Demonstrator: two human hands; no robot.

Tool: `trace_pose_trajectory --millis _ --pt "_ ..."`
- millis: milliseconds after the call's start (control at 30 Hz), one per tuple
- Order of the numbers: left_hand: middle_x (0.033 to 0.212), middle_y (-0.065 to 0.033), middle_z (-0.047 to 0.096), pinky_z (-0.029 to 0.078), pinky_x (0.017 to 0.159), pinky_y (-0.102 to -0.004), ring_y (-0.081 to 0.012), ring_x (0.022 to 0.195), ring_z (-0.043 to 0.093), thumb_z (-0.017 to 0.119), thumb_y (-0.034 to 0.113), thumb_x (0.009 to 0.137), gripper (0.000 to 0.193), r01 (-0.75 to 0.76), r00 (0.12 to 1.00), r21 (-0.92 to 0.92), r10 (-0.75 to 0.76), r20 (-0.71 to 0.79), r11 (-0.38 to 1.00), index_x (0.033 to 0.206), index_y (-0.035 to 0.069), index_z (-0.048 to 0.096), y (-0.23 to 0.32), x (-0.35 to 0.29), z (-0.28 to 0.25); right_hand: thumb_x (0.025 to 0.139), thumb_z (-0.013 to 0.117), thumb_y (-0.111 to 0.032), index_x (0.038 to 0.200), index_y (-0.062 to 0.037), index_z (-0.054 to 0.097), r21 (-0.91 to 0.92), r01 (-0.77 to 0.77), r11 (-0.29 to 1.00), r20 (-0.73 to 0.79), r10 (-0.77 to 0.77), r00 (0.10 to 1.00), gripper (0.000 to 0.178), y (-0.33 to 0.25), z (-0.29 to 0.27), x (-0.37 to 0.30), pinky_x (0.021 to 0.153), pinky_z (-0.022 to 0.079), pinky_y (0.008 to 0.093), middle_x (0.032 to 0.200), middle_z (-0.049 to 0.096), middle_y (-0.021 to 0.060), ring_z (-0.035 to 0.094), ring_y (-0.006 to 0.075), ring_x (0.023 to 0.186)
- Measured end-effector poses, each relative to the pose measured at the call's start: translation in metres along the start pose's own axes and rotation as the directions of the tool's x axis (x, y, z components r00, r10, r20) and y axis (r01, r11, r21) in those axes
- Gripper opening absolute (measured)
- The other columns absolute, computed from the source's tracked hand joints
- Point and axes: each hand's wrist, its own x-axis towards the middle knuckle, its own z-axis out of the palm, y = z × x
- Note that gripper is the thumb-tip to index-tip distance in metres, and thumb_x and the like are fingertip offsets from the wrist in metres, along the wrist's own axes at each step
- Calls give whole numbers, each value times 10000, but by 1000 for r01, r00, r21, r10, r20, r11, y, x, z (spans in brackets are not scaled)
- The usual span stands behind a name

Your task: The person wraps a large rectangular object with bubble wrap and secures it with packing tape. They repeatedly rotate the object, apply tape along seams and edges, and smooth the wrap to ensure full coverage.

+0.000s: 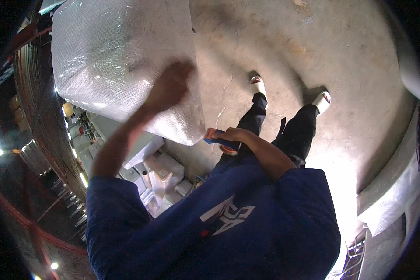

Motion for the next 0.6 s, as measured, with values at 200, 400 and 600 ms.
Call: trace_pose_trajectory --millis 200,400,600 --pt "1508 -260 470 156 1278 -506 -377 1485 342 594 234 860 620 -93 926 -236 171 336 967 1382 -94 531 150 -94 90 673 663 -846 1025 -12 784 -529 3 849 -175 -112 978 913 0 9 1 852 570 447 1066 755 199 735 334 1017" --pt "1484 -220 518 124 1254 -621 -345 1478 371 546 158 882 510 -185 887 -144 228 401 972 1329 -84 586 162 -97 109 694 717 -779 1041 42 750 -409 -143 901 -366 -19 930 891 31 -19 -24 846 579 443 1047 752 225 736 369 1000" --pt "1141 -14 735 137 1230 -597 -254 1348 507 613 294 907 218 -372 653 -77 320 686 925 1017 225 787 177 -62 122 716 635 -894 835 125 720 95 -250 964 -844 211 493 1029 158 -119 -142 654 567 423 809 731 234 750 325 769"
